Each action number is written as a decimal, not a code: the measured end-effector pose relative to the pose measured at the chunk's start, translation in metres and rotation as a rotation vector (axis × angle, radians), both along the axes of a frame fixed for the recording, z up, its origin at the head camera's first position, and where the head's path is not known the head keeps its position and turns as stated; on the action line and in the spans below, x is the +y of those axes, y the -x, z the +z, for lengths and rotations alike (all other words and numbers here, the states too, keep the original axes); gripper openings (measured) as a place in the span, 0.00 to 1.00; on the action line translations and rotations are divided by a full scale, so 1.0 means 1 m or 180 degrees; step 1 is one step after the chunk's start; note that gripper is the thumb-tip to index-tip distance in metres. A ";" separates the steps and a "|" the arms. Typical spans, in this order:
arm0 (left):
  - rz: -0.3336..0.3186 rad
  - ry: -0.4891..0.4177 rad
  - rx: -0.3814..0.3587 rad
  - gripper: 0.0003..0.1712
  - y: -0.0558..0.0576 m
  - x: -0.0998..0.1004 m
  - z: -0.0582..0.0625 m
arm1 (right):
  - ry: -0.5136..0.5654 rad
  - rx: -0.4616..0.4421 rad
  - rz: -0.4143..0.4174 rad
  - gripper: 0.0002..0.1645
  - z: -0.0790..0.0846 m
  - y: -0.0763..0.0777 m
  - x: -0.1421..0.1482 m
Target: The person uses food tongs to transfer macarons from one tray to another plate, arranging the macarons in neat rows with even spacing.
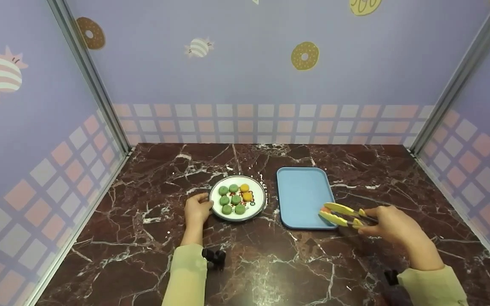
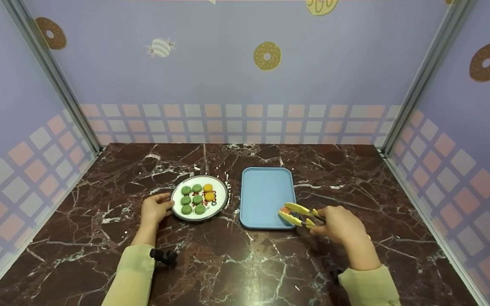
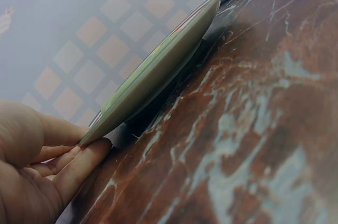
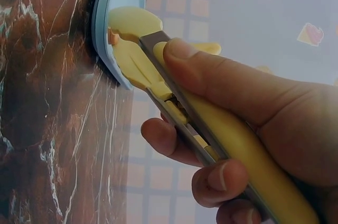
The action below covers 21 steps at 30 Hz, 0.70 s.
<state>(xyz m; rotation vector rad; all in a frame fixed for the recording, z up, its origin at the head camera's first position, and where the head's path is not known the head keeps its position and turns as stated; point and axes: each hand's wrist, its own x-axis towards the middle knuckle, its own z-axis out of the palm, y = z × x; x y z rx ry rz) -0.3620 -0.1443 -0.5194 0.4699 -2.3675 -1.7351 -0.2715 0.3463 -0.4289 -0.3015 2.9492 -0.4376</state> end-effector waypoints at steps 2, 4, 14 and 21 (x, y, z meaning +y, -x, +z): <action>0.0012 -0.0004 0.0005 0.21 0.000 0.001 0.000 | 0.0008 0.0008 -0.0009 0.40 0.000 0.000 0.000; 0.0018 -0.0005 0.0002 0.21 0.000 0.001 0.000 | 0.0011 0.0027 0.0017 0.41 0.000 0.000 -0.001; -0.0037 -0.0035 -0.0029 0.22 0.001 -0.002 -0.002 | 0.0016 0.0080 0.0055 0.39 0.002 -0.001 -0.003; -0.0018 -0.0051 -0.0020 0.21 0.002 0.000 -0.002 | 0.0052 0.0100 0.0054 0.38 0.003 0.000 -0.007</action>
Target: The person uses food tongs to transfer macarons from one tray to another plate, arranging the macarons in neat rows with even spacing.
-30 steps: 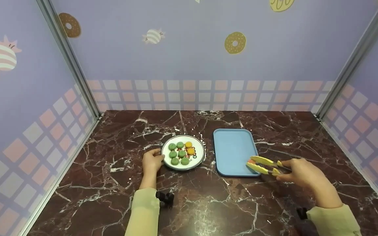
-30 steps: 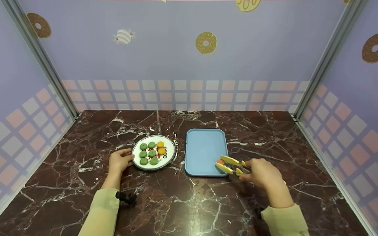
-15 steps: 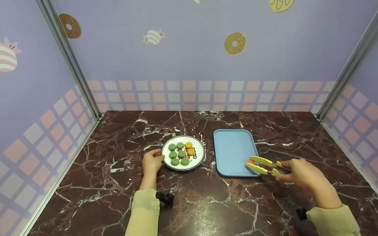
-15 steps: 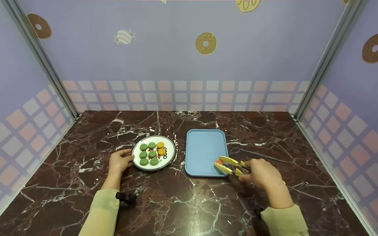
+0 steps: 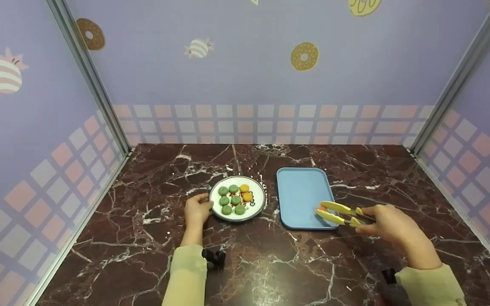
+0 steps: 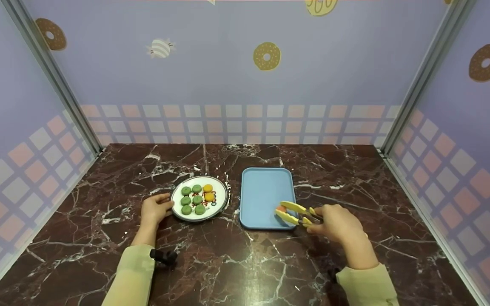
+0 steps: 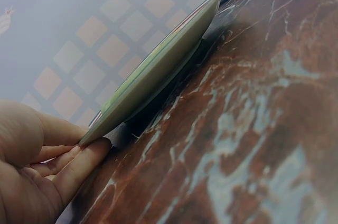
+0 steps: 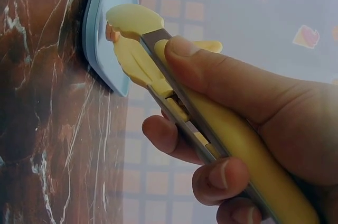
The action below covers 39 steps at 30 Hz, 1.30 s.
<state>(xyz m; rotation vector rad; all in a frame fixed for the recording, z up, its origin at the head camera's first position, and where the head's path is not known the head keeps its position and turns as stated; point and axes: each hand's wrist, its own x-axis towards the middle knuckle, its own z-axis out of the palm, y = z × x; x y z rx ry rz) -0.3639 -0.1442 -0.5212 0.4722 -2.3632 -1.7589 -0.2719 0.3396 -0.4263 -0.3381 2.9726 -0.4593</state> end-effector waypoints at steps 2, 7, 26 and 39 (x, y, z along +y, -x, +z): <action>0.0007 -0.0006 0.0000 0.21 0.000 0.000 0.000 | 0.0018 -0.0003 -0.0015 0.36 0.000 0.001 -0.002; -0.0003 -0.0019 0.0017 0.22 0.000 0.000 0.000 | 0.0047 -0.0008 0.0015 0.36 0.000 0.002 -0.003; -0.0044 0.0046 0.0052 0.22 -0.001 -0.001 0.001 | 0.0169 -0.0242 0.0017 0.27 -0.005 0.001 0.001; -0.0005 0.0055 0.0003 0.21 -0.002 0.000 0.002 | 0.0205 -0.0165 0.0062 0.33 -0.003 0.001 -0.001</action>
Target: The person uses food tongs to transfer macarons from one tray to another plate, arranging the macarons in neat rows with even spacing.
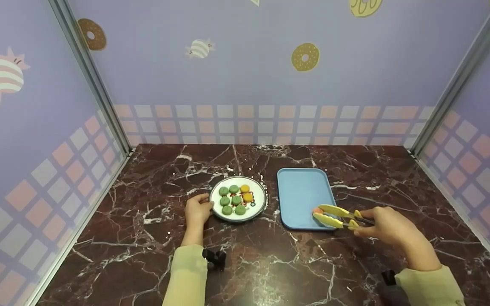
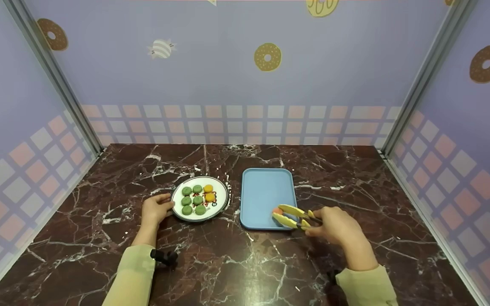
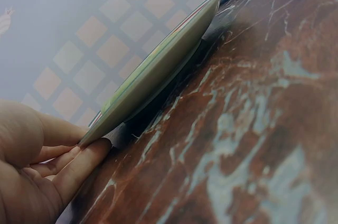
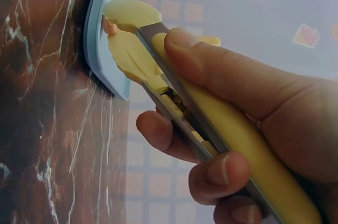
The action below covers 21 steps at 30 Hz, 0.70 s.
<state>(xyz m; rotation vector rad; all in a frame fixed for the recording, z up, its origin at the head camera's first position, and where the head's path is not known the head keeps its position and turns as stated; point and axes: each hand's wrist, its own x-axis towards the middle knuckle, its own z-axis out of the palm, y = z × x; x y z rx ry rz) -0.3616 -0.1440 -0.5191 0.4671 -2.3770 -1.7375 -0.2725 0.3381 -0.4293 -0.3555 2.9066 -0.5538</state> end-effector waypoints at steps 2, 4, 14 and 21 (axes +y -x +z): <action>0.0000 -0.0005 -0.0006 0.21 0.000 0.000 0.000 | 0.0015 -0.0008 0.0004 0.32 0.001 0.001 -0.002; 0.0006 -0.0007 -0.0003 0.21 0.000 0.000 0.001 | 0.0019 0.0010 0.0047 0.31 0.003 0.001 -0.005; -0.0010 -0.0028 0.0079 0.22 0.000 0.000 0.000 | 0.0005 0.0267 0.0235 0.33 0.006 0.008 -0.019; 0.0015 -0.0012 0.0088 0.22 0.000 0.001 0.000 | -0.0028 0.0342 0.0303 0.36 0.011 0.014 -0.032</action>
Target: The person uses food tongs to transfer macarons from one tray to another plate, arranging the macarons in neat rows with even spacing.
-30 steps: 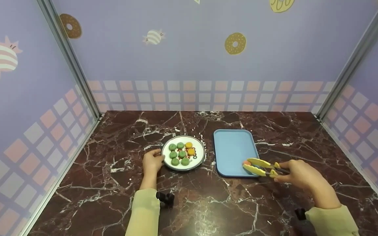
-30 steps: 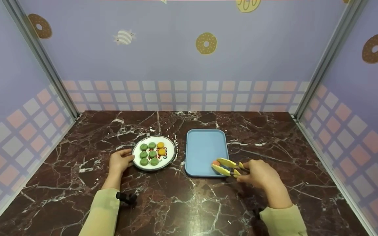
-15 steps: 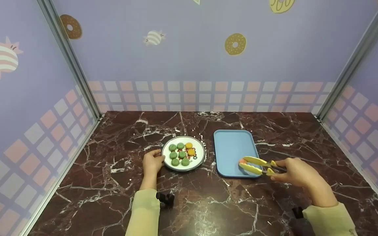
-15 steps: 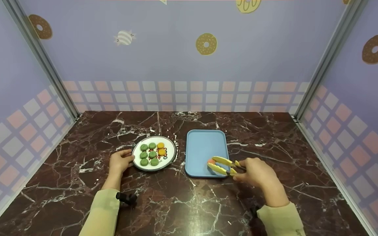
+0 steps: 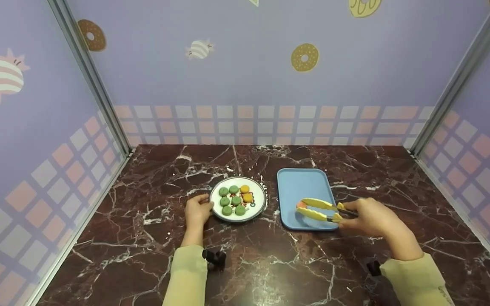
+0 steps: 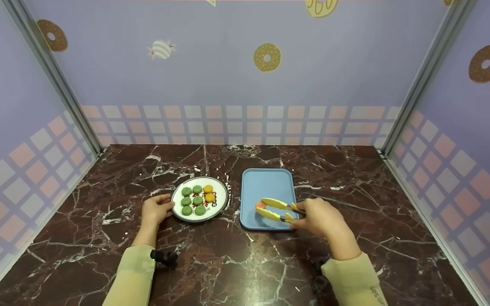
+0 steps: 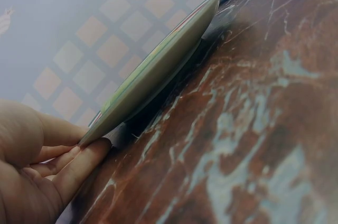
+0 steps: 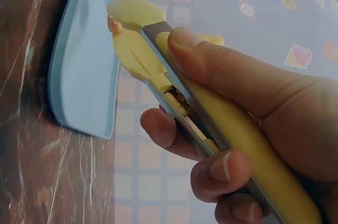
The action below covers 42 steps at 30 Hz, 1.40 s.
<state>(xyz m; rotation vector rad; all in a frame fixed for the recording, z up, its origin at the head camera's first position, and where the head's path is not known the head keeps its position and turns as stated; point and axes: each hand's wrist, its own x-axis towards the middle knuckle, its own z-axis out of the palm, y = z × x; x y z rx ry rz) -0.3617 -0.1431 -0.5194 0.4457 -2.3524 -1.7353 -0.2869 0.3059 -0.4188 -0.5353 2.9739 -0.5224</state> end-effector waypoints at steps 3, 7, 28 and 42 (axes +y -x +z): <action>-0.0003 0.0005 -0.0017 0.22 0.001 0.000 -0.001 | -0.0015 0.0040 0.0049 0.35 0.002 0.003 -0.007; -0.0021 0.0005 -0.0042 0.21 0.001 -0.001 -0.001 | -0.0042 0.0121 0.0152 0.34 0.004 0.007 -0.014; -0.0019 -0.0071 -0.0066 0.21 0.001 0.000 0.000 | -0.0078 0.0054 0.0297 0.37 0.005 0.023 -0.050; -0.0024 -0.0055 -0.0095 0.21 0.000 -0.001 -0.001 | -0.0002 0.0031 0.0548 0.23 0.001 0.034 -0.081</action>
